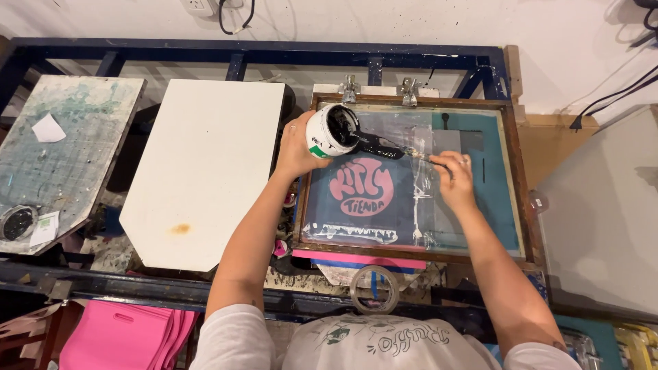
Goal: The person prepares a screen printing setup by retrieving a squeegee and opening a container of black ink. They pour the ink onto a screen frame and use the squeegee to spread the ink evenly across the mesh. Finally, they lift the screen to reveal a pink t-shirt with a printed design underneath.
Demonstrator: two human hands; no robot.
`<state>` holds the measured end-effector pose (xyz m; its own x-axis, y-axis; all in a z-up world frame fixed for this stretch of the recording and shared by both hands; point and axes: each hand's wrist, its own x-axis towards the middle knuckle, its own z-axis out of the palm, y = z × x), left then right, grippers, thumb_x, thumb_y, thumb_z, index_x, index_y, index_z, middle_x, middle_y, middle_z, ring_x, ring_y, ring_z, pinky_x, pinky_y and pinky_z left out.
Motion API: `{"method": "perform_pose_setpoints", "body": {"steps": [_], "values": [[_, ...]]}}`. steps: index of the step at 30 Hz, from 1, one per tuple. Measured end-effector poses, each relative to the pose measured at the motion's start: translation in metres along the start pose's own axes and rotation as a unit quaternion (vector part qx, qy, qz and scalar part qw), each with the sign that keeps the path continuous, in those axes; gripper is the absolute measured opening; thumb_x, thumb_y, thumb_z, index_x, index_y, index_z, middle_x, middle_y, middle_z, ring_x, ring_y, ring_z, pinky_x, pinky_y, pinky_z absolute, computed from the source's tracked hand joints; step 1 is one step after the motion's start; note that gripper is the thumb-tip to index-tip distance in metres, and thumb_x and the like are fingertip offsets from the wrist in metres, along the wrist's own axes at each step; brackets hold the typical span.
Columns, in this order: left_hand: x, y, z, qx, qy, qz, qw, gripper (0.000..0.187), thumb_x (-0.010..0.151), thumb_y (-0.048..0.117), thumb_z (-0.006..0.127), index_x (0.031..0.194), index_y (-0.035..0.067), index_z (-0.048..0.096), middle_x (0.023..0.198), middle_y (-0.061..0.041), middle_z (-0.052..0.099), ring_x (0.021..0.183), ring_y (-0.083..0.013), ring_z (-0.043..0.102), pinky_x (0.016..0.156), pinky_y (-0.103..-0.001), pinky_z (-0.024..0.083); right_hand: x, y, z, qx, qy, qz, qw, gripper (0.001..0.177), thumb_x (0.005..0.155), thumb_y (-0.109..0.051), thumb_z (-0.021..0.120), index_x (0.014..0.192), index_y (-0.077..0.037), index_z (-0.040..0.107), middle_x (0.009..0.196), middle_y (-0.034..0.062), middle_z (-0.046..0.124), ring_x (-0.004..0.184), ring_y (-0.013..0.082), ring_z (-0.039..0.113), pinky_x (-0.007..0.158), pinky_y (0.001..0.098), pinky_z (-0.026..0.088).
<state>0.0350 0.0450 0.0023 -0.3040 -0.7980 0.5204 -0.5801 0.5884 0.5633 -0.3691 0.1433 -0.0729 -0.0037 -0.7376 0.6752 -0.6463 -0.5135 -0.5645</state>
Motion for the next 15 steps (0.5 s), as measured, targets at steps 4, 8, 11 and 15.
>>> {"method": "perform_pose_setpoints", "body": {"steps": [4,8,11,15], "values": [[0.002,0.004,-0.003,-0.012,0.015,0.025,0.999,0.106,0.04,0.026,0.101,0.132,0.002,0.056,0.117,-0.015,0.07,0.113,-0.0333,0.067,0.112,-0.045,0.043,0.008,-0.007,-0.024,0.008,-0.003,0.006,1.0,0.016,0.103,-0.006,0.069,0.112,-0.015,0.078,0.102,0.0032,0.07,0.101,0.0248,0.062,0.096,0.0356,0.041],[0.009,0.031,-0.017,0.023,-0.004,0.036,0.999,0.09,0.041,0.025,0.096,0.123,0.009,0.062,0.105,-0.006,0.073,0.104,-0.0285,0.07,0.107,-0.041,0.048,0.023,-0.018,-0.028,0.054,-0.039,0.054,0.996,0.018,0.105,-0.004,0.066,0.117,-0.01,0.078,0.098,0.0103,0.071,0.095,0.0297,0.064,0.09,0.0364,0.046],[0.009,0.044,-0.016,0.039,-0.003,0.059,0.997,0.095,0.041,0.028,0.098,0.127,0.011,0.061,0.11,-0.005,0.071,0.106,-0.0254,0.069,0.106,-0.039,0.048,0.038,-0.027,-0.021,0.116,-0.104,0.177,0.972,0.02,0.107,-0.011,0.065,0.122,-0.014,0.078,0.075,0.0093,0.069,0.071,0.0165,0.06,0.071,0.0318,0.05],[0.01,0.057,-0.022,0.028,0.015,0.094,0.995,0.084,0.043,0.03,0.095,0.118,0.014,0.06,0.1,-0.003,0.07,0.098,-0.026,0.069,0.096,-0.038,0.052,0.051,-0.041,-0.015,0.171,-0.147,0.195,0.955,0.02,0.108,-0.007,0.058,0.117,-0.009,0.076,0.064,0.0038,0.061,0.06,0.0097,0.049,0.058,0.026,0.042]]}}
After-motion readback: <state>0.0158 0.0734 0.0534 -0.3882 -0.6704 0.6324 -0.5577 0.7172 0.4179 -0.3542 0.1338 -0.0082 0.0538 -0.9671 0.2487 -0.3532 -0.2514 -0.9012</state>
